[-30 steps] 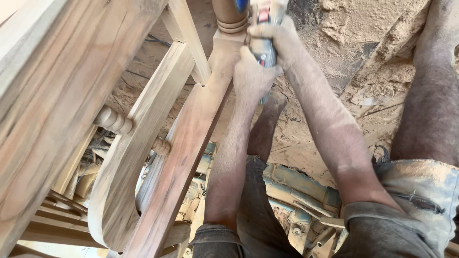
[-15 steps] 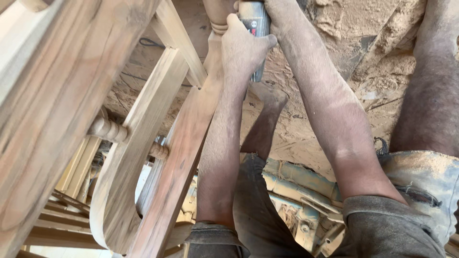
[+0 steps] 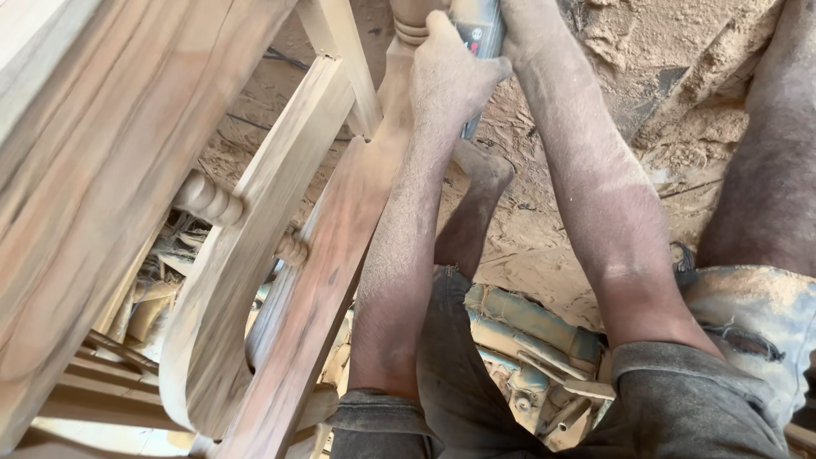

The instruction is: The person sits on the floor of a dusty workshop and sands a wooden chair frame using an angle grinder with a sanding disc. They move the tool along the armrests, spindles and rails, repositioning the chair and turning it to reach different surfaces.

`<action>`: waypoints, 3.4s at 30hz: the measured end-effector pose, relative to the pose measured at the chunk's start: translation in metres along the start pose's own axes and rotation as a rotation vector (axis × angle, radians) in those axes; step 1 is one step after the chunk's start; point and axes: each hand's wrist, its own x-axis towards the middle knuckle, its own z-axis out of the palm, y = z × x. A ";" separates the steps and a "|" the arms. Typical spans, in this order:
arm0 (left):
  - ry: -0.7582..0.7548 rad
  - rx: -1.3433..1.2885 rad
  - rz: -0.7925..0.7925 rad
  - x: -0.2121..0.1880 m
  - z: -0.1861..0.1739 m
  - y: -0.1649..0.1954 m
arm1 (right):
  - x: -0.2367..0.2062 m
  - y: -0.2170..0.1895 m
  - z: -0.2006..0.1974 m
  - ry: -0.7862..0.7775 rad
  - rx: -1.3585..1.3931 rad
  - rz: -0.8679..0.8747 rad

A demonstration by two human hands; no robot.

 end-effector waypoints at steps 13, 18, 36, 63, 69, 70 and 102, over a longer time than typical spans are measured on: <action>0.013 -0.011 -0.139 -0.081 0.023 -0.030 | -0.064 0.042 0.001 -0.006 -0.046 -0.024; -0.034 0.009 -0.168 -0.101 0.025 -0.031 | -0.085 0.046 -0.001 0.031 0.010 0.008; -0.012 -0.027 -0.141 -0.075 0.028 -0.033 | -0.065 0.036 -0.001 0.037 -0.090 -0.038; -0.060 -0.046 -0.154 -0.077 0.058 -0.037 | -0.071 0.050 -0.038 -0.008 -0.127 0.010; -0.088 -0.052 -0.123 -0.055 0.048 -0.019 | -0.051 0.030 -0.037 0.035 -0.148 -0.054; -0.078 -0.054 -0.112 -0.051 0.045 -0.016 | -0.047 0.025 -0.035 0.030 -0.159 -0.065; -0.165 -0.663 0.110 -0.023 0.115 -0.099 | -0.052 0.056 -0.052 0.131 -0.715 -0.281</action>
